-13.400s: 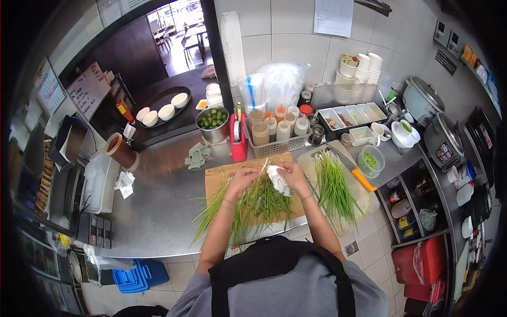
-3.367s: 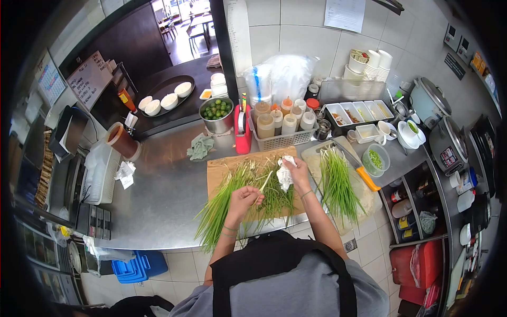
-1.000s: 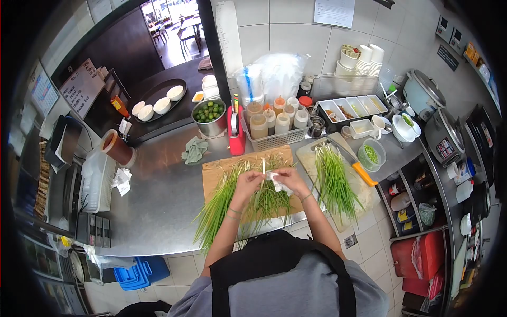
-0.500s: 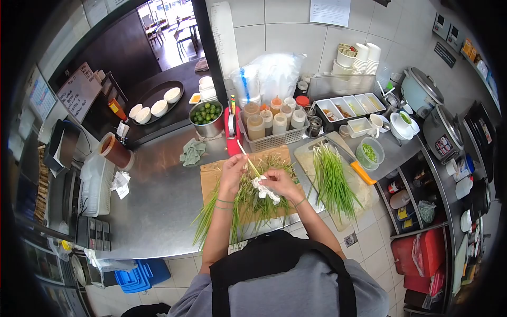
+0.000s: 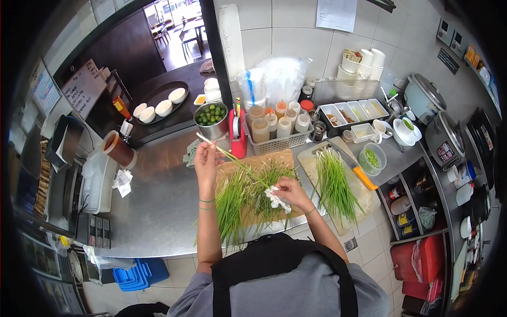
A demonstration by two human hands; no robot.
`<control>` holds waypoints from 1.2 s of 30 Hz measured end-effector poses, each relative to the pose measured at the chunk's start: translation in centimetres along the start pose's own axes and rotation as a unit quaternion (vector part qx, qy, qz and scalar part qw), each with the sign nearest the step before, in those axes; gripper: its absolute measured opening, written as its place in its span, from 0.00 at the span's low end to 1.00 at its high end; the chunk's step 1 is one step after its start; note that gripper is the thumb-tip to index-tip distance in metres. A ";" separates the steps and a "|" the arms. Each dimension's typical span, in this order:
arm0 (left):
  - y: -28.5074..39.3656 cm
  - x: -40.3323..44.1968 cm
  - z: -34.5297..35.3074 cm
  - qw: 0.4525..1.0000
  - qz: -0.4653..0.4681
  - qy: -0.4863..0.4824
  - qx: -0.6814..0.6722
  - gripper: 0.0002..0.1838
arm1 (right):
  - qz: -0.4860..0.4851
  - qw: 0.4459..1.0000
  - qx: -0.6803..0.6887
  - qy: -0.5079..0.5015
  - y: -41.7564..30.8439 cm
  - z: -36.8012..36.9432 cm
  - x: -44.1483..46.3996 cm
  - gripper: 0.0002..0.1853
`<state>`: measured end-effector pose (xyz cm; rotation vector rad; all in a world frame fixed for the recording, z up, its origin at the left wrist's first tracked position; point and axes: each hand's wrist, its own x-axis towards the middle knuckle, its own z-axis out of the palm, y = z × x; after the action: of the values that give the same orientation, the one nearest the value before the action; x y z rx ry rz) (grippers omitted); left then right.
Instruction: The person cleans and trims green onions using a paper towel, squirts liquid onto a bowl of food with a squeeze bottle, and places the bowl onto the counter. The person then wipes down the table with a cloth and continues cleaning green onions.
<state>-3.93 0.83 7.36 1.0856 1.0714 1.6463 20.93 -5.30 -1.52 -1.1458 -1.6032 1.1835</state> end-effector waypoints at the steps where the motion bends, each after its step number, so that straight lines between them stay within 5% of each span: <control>1: 0.2 0.2 -0.3 1.000 0.010 0.009 0.019 0.07 | -0.003 0.999 -0.041 -0.002 0.7 -0.3 -0.2 0.11; 7: 2.8 -0.2 -0.1 0.967 0.119 0.048 0.222 0.07 | -0.013 0.962 -0.252 0.100 1.0 -1.7 -0.6 0.07; 10: 2.3 -1.0 1.7 0.943 0.154 0.030 0.293 0.06 | -0.105 0.906 -0.376 0.167 -3.3 -0.9 0.4 0.07; 15: 2.2 -0.9 2.2 0.934 0.188 0.054 0.298 0.05 | -0.077 0.888 -0.446 0.080 -3.3 -0.3 0.9 0.05; 18: 3.2 -0.8 1.8 0.938 0.179 0.055 0.293 0.05 | -0.043 0.915 -0.395 0.072 -3.1 -0.4 0.7 0.06; 24: 2.0 -2.7 4.8 0.937 0.165 -0.024 0.307 0.04 | -0.207 0.934 -0.245 0.155 -8.3 1.3 3.9 0.08; 36: 0.6 -3.7 5.6 0.957 0.135 -0.027 0.254 0.05 | -0.232 0.900 -0.332 0.162 -9.8 3.4 4.3 0.06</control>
<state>2.17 -1.75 8.59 1.6630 1.4026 1.5710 14.70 -3.40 7.65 -1.1816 -1.9175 0.1064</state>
